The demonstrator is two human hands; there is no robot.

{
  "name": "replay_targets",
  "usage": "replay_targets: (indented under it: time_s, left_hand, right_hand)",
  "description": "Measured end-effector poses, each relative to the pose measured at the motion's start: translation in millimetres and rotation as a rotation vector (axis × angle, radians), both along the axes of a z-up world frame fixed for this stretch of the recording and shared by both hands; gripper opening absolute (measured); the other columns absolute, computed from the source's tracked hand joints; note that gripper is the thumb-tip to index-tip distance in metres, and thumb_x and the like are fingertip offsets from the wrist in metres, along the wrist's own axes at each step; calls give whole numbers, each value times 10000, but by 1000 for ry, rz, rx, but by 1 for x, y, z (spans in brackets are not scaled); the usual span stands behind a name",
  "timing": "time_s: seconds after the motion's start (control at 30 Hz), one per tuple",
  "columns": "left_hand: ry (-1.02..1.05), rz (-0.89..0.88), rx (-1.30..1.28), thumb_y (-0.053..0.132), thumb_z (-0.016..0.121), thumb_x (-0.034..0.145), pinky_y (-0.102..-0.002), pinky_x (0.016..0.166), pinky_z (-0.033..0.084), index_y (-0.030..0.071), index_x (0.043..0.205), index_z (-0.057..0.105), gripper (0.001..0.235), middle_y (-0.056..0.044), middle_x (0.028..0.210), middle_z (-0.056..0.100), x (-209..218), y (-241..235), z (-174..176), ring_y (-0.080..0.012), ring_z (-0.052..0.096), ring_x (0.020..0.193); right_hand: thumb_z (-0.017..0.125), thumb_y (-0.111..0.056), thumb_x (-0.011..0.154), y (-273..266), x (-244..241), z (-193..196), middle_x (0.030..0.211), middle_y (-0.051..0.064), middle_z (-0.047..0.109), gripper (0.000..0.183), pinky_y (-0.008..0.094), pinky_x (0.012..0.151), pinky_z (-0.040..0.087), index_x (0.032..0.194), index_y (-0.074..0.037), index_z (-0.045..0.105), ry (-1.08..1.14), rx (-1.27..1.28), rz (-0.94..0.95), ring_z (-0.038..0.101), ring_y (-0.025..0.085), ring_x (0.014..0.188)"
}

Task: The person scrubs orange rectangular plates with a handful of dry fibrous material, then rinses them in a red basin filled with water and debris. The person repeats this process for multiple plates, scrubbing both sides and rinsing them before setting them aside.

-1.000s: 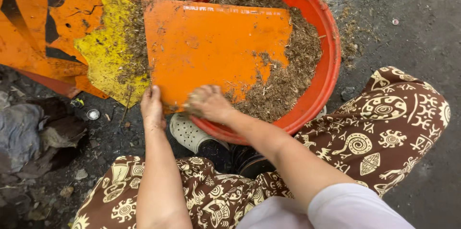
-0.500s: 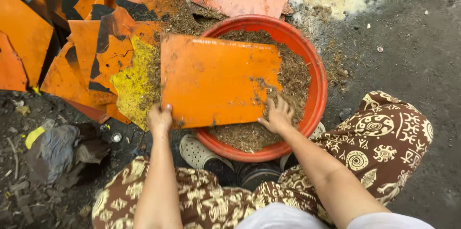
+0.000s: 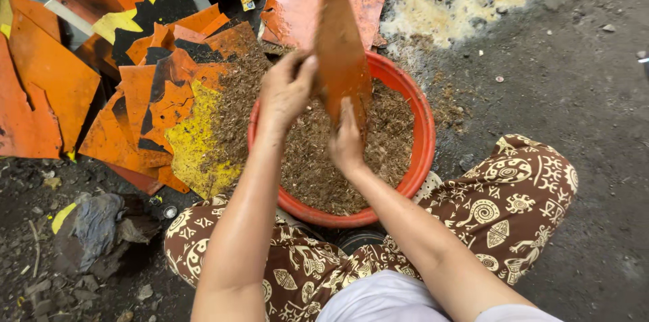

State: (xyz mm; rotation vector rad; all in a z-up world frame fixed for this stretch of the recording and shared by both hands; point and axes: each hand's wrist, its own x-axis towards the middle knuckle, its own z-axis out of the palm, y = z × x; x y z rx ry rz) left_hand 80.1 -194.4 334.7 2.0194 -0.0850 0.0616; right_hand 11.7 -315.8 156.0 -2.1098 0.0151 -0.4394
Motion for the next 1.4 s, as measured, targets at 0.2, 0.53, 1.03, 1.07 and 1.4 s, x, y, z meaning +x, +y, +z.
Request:
replay_targets:
  time_s: [0.2, 0.53, 1.03, 1.07, 1.4]
  left_hand:
    - [73, -207, -119, 317, 639, 955, -391, 1004, 561, 104, 1294, 698, 404, -112, 1217, 754, -5, -41, -15, -231, 725, 1129]
    - [599, 240, -190, 348, 622, 1007, -439, 950, 548, 62, 1388, 630, 477, -202, 1251, 731, -35, 57, -254, -346, 709, 1116]
    - [419, 427, -435, 266, 619, 1032, -360, 905, 508, 30, 1278, 640, 342, -101, 1166, 720, -57, 157, -162, -190, 614, 1031]
    - [345, 388, -485, 234, 622, 1008, -306, 986, 500, 35, 1242, 637, 307, -28, 1213, 732, -60, 166, -151, -116, 658, 1145]
    - [187, 300, -325, 175, 616, 1092, -268, 823, 524, -45, 1243, 653, 269, -62, 1103, 701, -62, 234, -105, -111, 629, 924]
  right_hand:
    - [577, -168, 1062, -82, 72, 38, 985, 165, 720, 204, 386, 772, 554, 1178, -16, 647, 102, 139, -289, 677, 234, 830]
    - [587, -48, 1000, -188, 106, 73, 1028, 124, 745, 167, 390, 798, 583, 1130, 41, 640, -104, 623, -337, 709, 212, 863]
    - [568, -203, 1029, -49, -6, -91, 1592, 167, 433, 572, 498, 1200, 337, 1538, -83, 339, 644, 1765, -138, 439, 310, 1457]
    - [584, -298, 1028, -39, -8, -96, 1603, 158, 398, 629, 491, 1185, 273, 1554, -114, 292, 829, 1653, -136, 410, 292, 1465]
    - [589, -392, 999, -137, 4, -136, 1177, 201, 749, 454, 419, 911, 634, 1204, -5, 708, 1347, 402, 15, 743, 343, 1119]
